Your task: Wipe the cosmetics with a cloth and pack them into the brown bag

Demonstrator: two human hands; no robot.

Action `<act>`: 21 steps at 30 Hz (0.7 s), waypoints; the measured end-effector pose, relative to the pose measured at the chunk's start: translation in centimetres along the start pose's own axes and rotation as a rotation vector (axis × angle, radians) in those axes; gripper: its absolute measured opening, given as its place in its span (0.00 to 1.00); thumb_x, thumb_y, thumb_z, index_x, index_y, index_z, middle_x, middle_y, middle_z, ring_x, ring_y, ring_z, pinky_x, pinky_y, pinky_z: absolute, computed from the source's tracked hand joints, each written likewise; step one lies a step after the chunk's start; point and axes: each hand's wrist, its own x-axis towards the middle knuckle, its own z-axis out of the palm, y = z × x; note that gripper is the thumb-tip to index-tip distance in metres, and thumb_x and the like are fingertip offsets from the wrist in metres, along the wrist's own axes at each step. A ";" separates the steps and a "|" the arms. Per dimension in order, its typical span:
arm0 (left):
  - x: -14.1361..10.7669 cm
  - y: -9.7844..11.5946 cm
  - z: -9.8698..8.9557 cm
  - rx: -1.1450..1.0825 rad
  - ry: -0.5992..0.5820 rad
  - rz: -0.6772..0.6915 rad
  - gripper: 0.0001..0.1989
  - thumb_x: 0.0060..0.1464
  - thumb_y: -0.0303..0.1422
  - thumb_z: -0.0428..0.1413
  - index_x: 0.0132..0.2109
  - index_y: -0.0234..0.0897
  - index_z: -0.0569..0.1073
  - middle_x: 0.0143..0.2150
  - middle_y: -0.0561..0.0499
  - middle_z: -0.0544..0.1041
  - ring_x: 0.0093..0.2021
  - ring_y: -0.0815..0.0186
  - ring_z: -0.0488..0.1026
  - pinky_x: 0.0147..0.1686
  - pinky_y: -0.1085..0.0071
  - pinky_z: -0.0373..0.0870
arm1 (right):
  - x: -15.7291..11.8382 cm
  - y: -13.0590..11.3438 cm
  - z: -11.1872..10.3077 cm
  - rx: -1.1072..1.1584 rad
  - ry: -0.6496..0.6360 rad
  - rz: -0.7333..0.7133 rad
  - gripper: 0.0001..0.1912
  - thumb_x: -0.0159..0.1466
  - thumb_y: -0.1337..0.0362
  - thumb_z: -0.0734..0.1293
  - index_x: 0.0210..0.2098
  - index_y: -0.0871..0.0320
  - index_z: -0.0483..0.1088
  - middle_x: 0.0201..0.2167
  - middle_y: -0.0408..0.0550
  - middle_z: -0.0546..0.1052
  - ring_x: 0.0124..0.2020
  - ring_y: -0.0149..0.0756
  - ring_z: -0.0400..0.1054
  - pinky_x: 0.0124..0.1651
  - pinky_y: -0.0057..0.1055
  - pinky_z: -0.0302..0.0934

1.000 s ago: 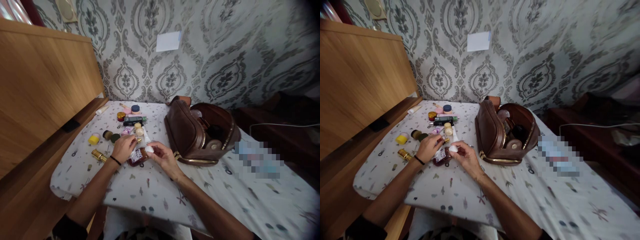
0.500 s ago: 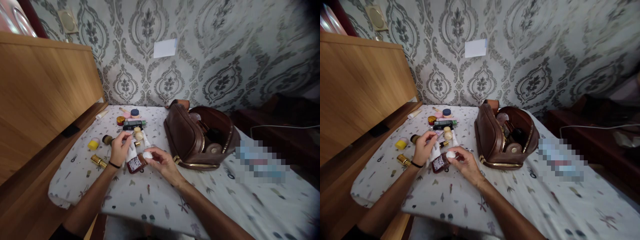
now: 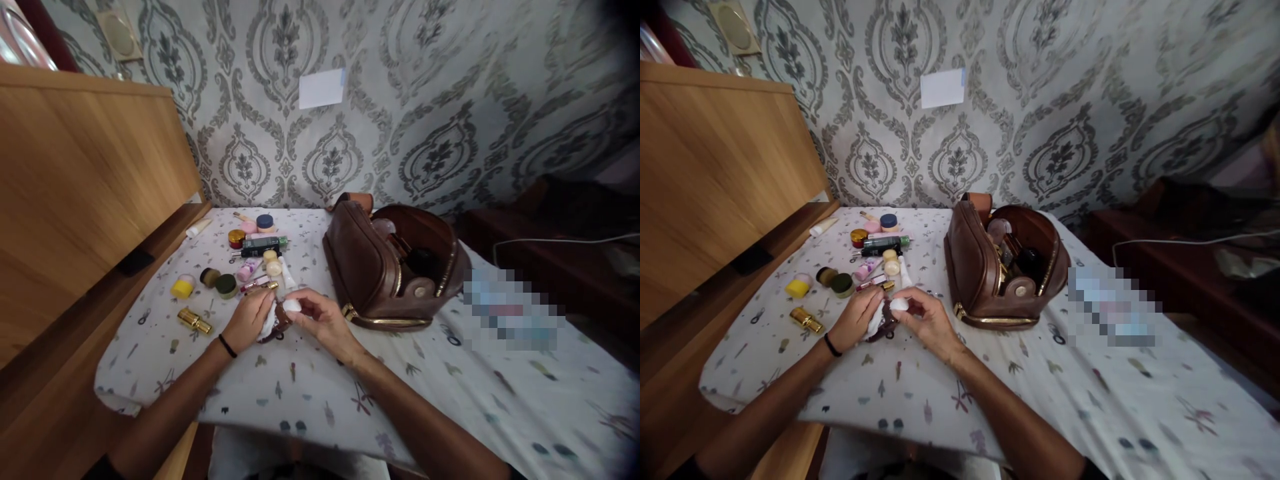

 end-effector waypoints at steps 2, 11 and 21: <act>-0.3 0.0 0.0 -0.032 -0.013 -0.030 0.20 0.66 0.43 0.39 0.28 0.40 0.61 0.27 0.51 0.68 0.31 0.64 0.66 0.35 0.67 0.61 | 0.0 0.2 0.1 0.031 0.012 0.017 0.13 0.58 0.58 0.73 0.40 0.54 0.74 0.36 0.44 0.75 0.37 0.34 0.70 0.43 0.32 0.65; 0.7 1.4 1.2 -0.095 0.214 -0.140 0.15 0.65 0.39 0.42 0.30 0.39 0.63 0.26 0.53 0.65 0.29 0.65 0.64 0.32 0.69 0.57 | 0.2 1.8 0.9 0.183 0.145 0.157 0.18 0.56 0.49 0.72 0.38 0.57 0.74 0.35 0.46 0.78 0.39 0.39 0.71 0.48 0.37 0.64; 3.0 3.2 2.7 -0.108 0.253 -0.155 0.10 0.62 0.34 0.47 0.32 0.40 0.65 0.27 0.55 0.68 0.32 0.64 0.66 0.38 0.69 0.60 | -0.2 1.8 1.8 0.303 0.236 0.157 0.24 0.61 0.47 0.68 0.54 0.48 0.68 0.47 0.45 0.75 0.50 0.39 0.67 0.51 0.35 0.64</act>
